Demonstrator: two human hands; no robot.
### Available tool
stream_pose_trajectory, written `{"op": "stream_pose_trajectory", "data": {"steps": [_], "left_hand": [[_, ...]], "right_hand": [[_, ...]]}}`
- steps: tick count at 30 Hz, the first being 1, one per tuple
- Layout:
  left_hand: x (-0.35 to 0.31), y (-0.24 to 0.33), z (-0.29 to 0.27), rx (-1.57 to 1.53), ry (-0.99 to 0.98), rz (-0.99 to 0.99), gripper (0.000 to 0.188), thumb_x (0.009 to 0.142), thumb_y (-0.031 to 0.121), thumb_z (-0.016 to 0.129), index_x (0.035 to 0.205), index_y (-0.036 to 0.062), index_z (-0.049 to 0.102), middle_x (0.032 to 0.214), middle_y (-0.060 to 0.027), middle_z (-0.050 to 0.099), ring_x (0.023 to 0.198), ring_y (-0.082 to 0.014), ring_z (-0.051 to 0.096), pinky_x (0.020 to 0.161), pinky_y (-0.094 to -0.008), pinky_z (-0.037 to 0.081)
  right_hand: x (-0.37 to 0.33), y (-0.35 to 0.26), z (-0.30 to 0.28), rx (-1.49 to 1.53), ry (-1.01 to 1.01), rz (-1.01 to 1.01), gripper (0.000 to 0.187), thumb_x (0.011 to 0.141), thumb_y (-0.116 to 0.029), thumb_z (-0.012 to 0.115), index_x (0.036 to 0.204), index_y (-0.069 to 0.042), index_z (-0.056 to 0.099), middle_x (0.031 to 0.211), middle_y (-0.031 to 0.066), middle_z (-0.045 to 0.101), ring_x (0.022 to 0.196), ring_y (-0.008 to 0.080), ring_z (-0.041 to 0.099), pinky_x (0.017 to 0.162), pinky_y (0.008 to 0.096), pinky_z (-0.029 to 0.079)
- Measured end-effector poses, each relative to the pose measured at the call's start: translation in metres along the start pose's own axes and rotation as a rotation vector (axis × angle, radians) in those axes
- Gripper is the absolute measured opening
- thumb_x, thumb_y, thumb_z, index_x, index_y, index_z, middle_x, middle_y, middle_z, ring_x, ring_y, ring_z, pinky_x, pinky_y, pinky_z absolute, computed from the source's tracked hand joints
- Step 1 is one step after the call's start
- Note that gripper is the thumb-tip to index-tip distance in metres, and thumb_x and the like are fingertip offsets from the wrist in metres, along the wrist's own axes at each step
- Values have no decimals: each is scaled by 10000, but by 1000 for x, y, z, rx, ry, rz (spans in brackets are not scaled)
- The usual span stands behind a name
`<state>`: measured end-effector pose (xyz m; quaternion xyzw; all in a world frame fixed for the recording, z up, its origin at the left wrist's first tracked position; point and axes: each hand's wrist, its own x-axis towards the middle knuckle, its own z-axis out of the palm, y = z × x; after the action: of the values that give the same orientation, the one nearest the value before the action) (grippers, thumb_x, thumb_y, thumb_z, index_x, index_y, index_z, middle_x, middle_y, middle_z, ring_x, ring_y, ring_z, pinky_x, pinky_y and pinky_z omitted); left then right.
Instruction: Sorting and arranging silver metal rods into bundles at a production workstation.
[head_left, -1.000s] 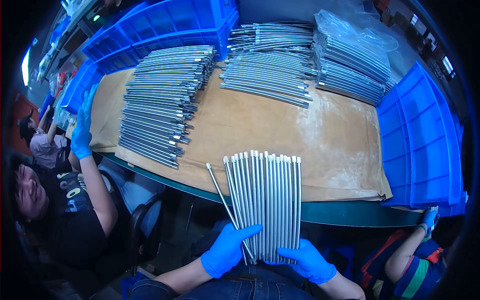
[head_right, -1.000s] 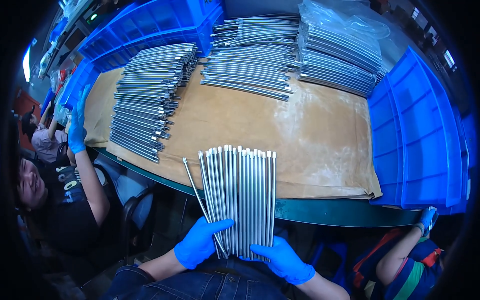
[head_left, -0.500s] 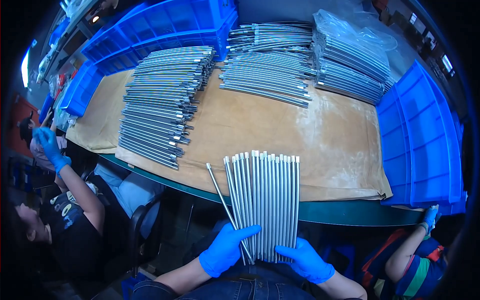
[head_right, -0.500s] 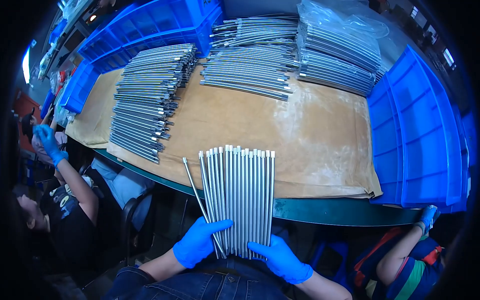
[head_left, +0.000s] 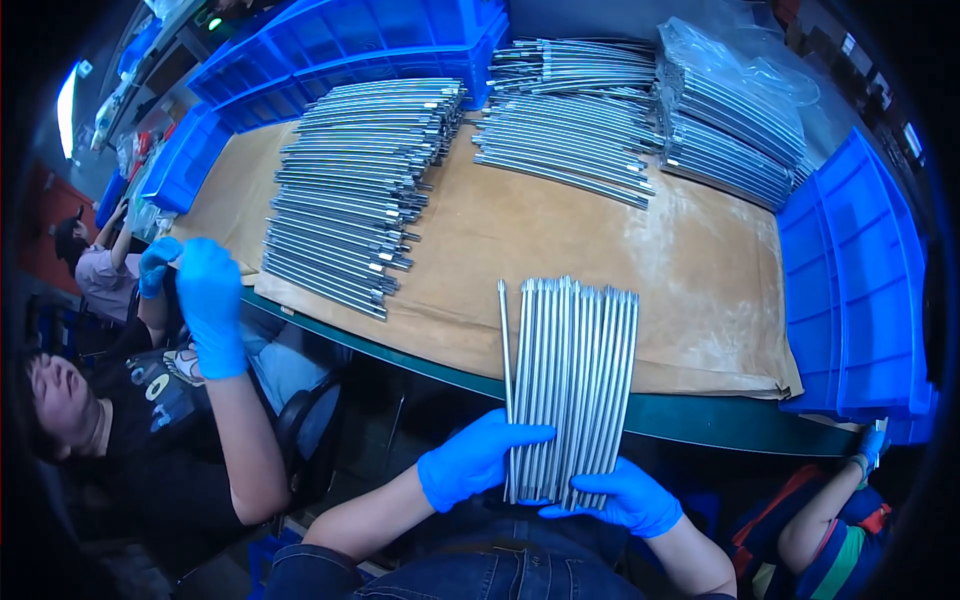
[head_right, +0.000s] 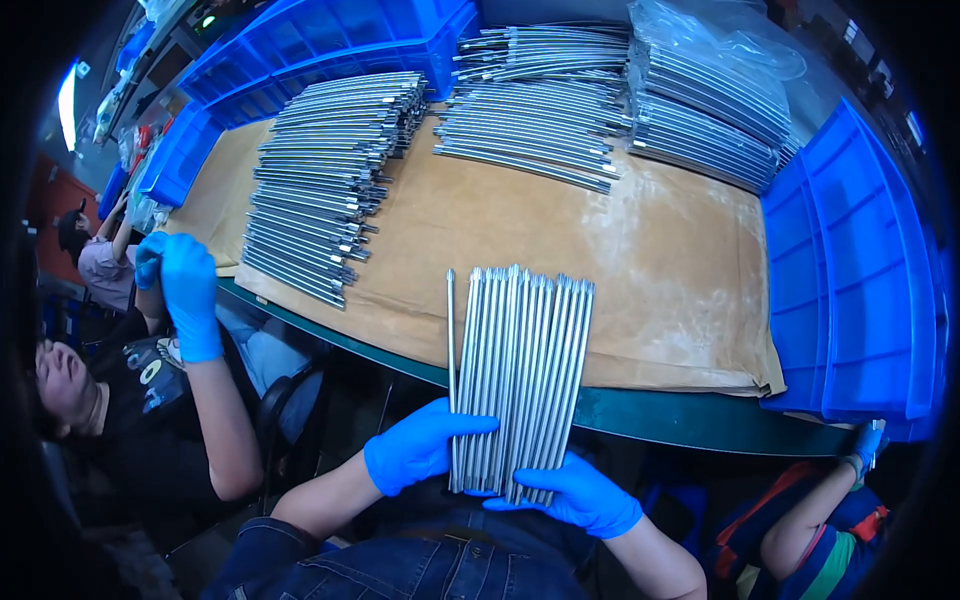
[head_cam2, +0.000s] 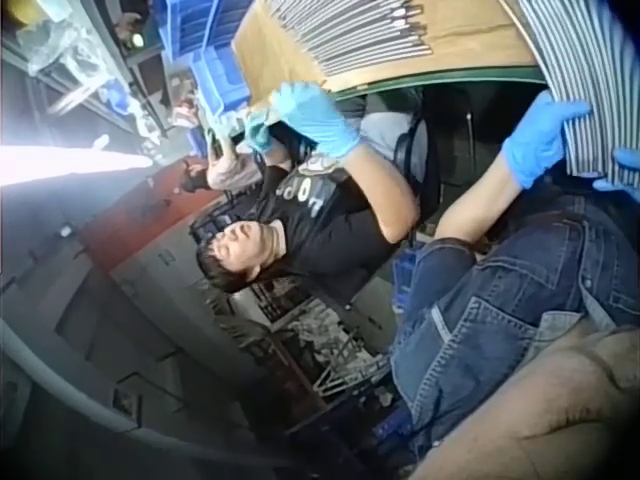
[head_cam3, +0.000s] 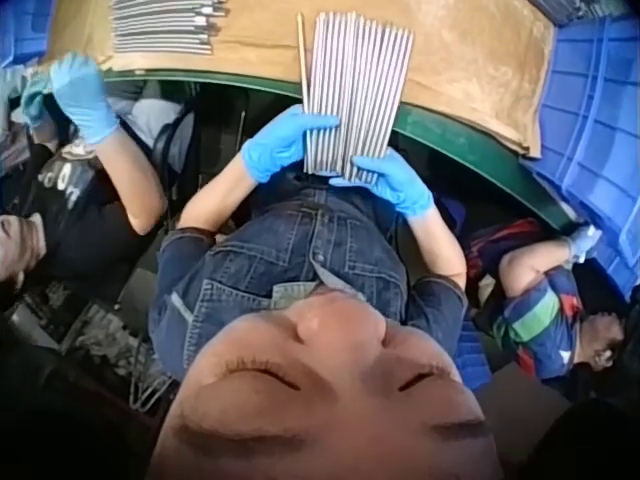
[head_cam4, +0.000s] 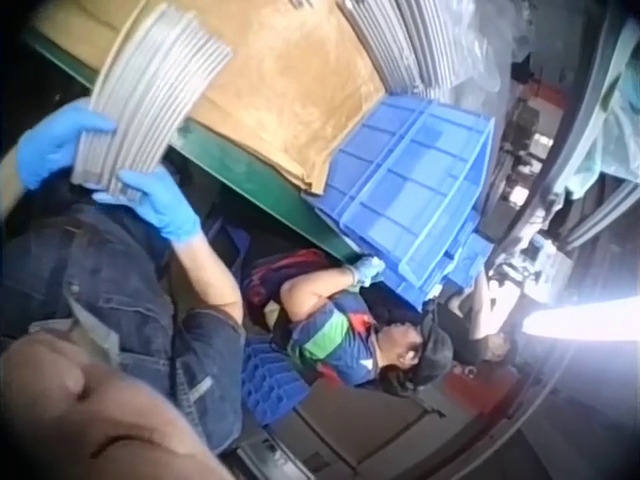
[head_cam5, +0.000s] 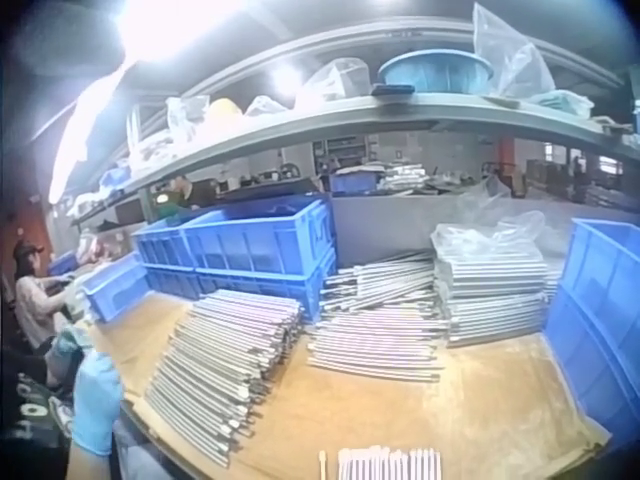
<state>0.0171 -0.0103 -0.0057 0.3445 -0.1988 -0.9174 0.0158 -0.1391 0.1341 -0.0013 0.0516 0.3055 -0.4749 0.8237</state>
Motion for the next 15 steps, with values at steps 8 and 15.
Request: {"op": "stream_pose_trajectory", "data": {"steps": [8,15], "left_hand": [[8,-3,-6,-43,22,0,394,833,100,622,1182,-48,514,1103,-155,604,993,-231,609,877,-349,491],[0,-3,-5,-19,52,56,402,841,113,608,1193,-51,503,1112,-159,599,1001,-236,606,889,-364,484]], "right_hand": [[1,4,-2,127,-49,-77,560,875,-59,525,1379,-23,283,1350,189,400,1227,365,421,991,589,349],[-2,5,-3,181,-56,-104,565,877,-69,509,1385,-20,266,1361,192,386,1240,385,396,998,615,317]]}}
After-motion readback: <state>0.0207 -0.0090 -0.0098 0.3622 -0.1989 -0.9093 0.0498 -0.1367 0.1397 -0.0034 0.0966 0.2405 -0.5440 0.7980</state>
